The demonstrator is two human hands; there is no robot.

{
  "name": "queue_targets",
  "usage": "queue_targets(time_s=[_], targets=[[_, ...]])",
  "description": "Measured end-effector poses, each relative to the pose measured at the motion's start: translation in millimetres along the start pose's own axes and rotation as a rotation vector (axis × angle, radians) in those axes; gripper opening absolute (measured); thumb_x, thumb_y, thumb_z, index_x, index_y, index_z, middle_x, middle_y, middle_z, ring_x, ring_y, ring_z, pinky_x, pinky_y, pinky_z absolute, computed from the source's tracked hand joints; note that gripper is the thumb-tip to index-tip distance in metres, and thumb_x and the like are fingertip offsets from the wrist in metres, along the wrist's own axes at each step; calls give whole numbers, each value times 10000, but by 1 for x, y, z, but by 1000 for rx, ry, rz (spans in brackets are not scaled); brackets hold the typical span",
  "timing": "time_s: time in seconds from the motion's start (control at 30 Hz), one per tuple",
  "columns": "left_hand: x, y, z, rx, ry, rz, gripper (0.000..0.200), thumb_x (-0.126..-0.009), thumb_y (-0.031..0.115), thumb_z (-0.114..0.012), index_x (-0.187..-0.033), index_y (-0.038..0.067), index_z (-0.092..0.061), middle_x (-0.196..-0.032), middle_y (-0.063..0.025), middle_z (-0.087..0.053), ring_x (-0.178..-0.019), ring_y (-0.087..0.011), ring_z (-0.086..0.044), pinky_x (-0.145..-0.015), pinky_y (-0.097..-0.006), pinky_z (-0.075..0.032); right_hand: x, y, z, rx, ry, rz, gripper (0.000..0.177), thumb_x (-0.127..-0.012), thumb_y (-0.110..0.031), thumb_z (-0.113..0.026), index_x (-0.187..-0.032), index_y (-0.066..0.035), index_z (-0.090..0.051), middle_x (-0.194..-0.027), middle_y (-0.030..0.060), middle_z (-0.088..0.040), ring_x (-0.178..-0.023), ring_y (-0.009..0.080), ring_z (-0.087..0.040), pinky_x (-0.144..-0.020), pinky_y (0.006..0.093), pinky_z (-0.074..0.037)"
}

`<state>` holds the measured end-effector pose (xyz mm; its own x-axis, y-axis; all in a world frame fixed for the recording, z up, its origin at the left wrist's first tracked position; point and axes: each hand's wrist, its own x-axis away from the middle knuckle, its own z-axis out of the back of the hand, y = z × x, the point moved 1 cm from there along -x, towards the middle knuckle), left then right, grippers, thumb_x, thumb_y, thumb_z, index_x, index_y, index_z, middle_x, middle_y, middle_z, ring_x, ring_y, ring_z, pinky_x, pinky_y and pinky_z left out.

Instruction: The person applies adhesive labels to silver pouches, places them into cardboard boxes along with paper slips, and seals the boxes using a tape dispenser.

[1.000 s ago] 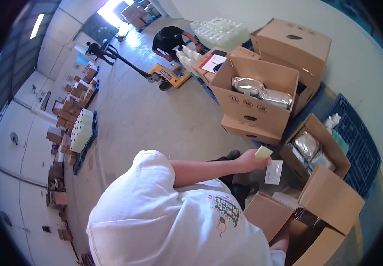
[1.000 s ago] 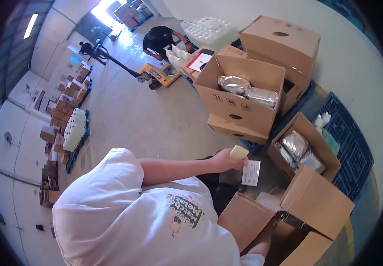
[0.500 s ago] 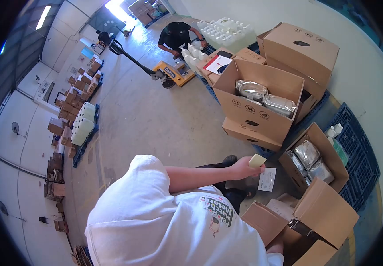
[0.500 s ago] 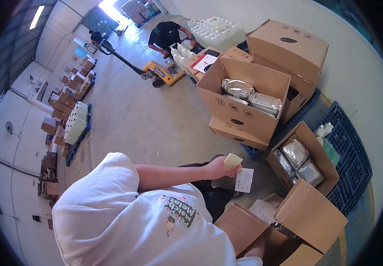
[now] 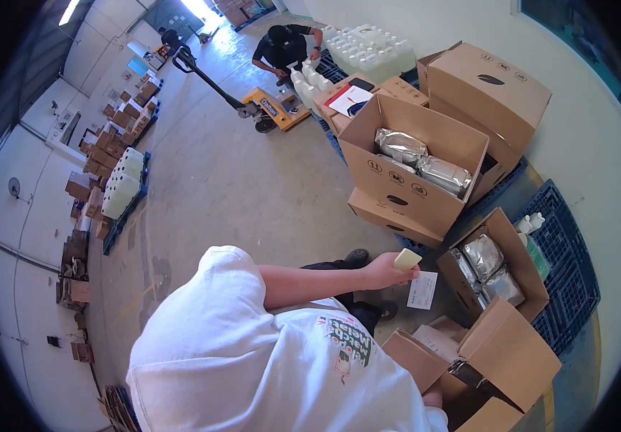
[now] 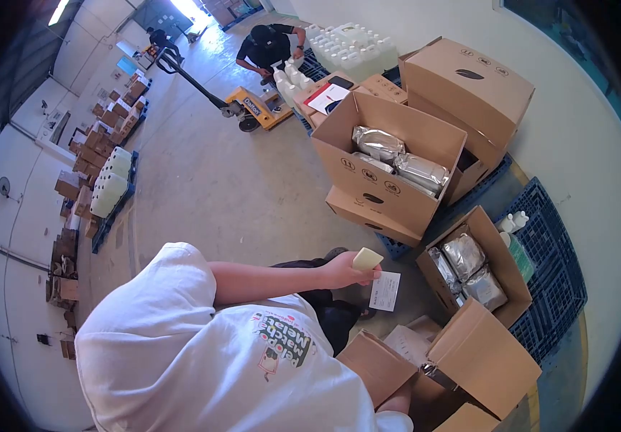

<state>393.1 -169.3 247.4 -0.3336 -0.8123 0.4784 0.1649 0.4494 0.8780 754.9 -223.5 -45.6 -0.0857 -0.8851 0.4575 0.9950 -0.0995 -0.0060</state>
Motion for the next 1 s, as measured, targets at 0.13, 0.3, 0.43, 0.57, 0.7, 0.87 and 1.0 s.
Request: queue_targets(time_s=[0.13, 0.3, 0.43, 0.57, 0.7, 0.87, 1.0], targets=[[2, 5, -4, -27, -42, 17, 162, -835, 197, -594, -904, 57, -550, -775, 5, -540, -697, -78, -507, -642, -232, -432, 1, -11, 0, 11, -25, 59, 412, -767, -385, -542, -1100, -142, -541, -853, 147, -632, -729, 325, -622, -632, 427, -500], [-1, -3, 0, -24, -38, -9, 158, -828, 195, -596, -891, 56, -557, -775, 2, -551, -692, -80, -521, -642, -234, -447, -15, -30, 11, 20, -19, 136, 403, -766, -382, -545, -1093, -146, -546, -852, 146, -632, -726, 325, -622, -631, 425, -500], [-1, -7, 0, -32, -5, 23, 162, -818, 200, -602, -883, 57, -564, -776, -2, -562, -677, -83, -528, -631, -240, -455, -9, -40, 9, 17, -40, 175, 396, -766, -379, -547, -1088, -149, -550, -851, 145, -632, -723, 325, -622, -630, 424, -501], [-1, -9, -2, -27, -51, 13, 160, -819, 199, -600, -884, 57, -564, -767, -2, -559, -671, -84, -524, -624, -239, -454, -1, -51, 8, 24, -61, 215, 388, -765, -376, -549, -1083, -152, -553, -851, 144, -632, -720, 325, -622, -629, 423, -501], [-1, -10, -5, -52, -73, 15, 164, -821, 202, -599, -886, 56, -563, -757, -2, -556, -672, -82, -522, -618, -235, -454, 20, -53, 2, 36, -103, 235, 381, -765, -374, -552, -1077, -155, -557, -850, 143, -632, -718, 325, -621, -628, 421, -501], [1, 7, -12, -21, -100, -2, 155, -820, 191, -602, -894, 61, -562, -775, 8, -564, -698, -79, -532, -636, -232, -457, 44, -59, 5, 48, -133, 238, 372, -765, -370, -555, -1071, -159, -562, -850, 142, -632, -715, 326, -621, -626, 420, -502], [-4, 19, -9, 34, -125, -103, 124, -798, 51, -557, -918, 63, -584, -841, -11, -588, -751, -107, -565, -694, -262, -467, 144, -34, -20, 20, -244, 95, 365, -764, -368, -557, -1066, -162, -566, -849, 141, -632, -712, 326, -621, -625, 418, -502]])
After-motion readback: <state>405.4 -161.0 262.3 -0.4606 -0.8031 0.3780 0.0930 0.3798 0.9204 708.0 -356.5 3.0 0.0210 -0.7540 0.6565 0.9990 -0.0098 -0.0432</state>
